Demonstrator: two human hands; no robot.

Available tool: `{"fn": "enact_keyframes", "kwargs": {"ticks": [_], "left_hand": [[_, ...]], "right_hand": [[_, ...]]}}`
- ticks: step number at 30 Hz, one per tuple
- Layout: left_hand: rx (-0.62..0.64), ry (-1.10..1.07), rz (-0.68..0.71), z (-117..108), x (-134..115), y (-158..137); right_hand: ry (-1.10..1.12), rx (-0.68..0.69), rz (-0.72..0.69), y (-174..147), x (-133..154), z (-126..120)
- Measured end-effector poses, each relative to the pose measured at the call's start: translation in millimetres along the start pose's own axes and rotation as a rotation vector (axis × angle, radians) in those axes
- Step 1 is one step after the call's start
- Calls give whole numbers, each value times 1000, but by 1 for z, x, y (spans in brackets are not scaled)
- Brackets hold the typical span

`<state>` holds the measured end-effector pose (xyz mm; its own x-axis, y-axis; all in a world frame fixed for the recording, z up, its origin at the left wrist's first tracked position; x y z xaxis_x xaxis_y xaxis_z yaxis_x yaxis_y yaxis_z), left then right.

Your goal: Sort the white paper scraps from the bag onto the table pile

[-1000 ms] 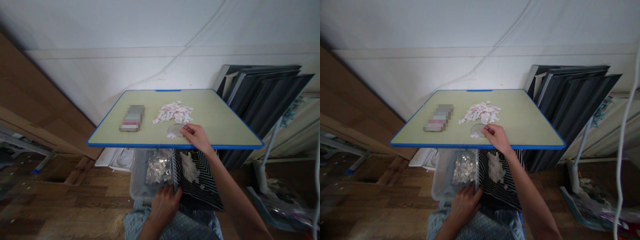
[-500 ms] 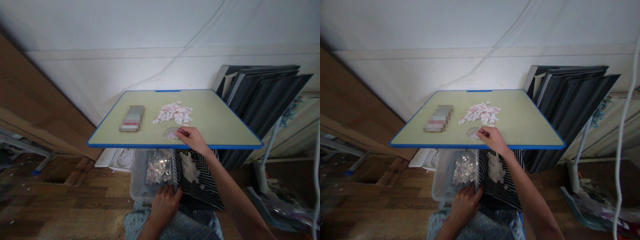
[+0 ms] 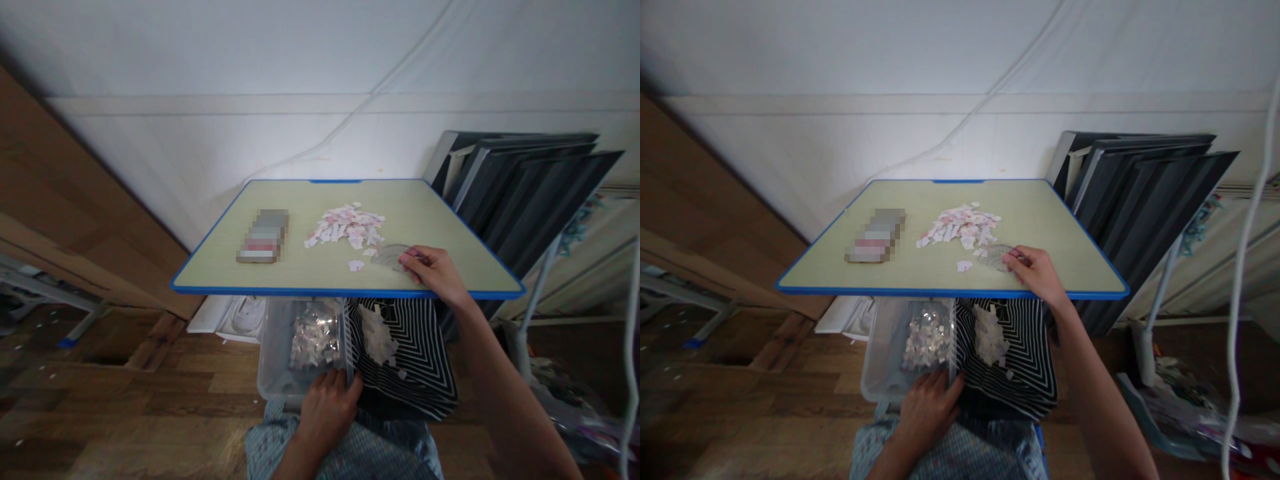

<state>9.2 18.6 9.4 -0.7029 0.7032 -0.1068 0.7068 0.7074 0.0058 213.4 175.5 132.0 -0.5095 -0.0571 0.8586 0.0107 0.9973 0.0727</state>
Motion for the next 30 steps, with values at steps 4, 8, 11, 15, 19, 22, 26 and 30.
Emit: {"fn": "enact_keyframes", "kwargs": {"ticks": [4, 8, 11, 15, 19, 22, 26, 30], "left_hand": [[11, -4, -7, -1, -1, -1], [20, -3, -3, -3, -1, 0], [7, -2, -1, -4, -1, 0], [-1, 9, 2, -3, -1, 0], [8, 7, 0, -3, -1, 0], [11, 1, -3, -3, 0, 0], [10, -5, 5, -3, 0, 0], [6, -11, 4, -3, 0, 1]], "right_hand": [[17, 134, -22, 4, 10, 14], [28, 229, -21, 3, 8, 17], [53, 157, -20, 1, 5, 12], [26, 171, -30, 1, 7, 12], [28, 210, -31, 0, 5, 12], [50, 136, -37, 1, 2, 9], [0, 147, -62, 2, 3, 12], [-38, 129, -68, 3, 4, 14]]}}
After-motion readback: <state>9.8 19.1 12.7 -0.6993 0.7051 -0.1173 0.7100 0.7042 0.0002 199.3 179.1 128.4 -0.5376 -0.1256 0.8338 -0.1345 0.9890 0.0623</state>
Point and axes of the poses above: each hand's wrist, its own y-axis towards the middle knuckle, its own z-axis out of the palm, x = y × z, the point moved 2 cm from there along y, towards the middle knuckle, and after that the axes turned 12 degrees about z, right-handed, at the moved point
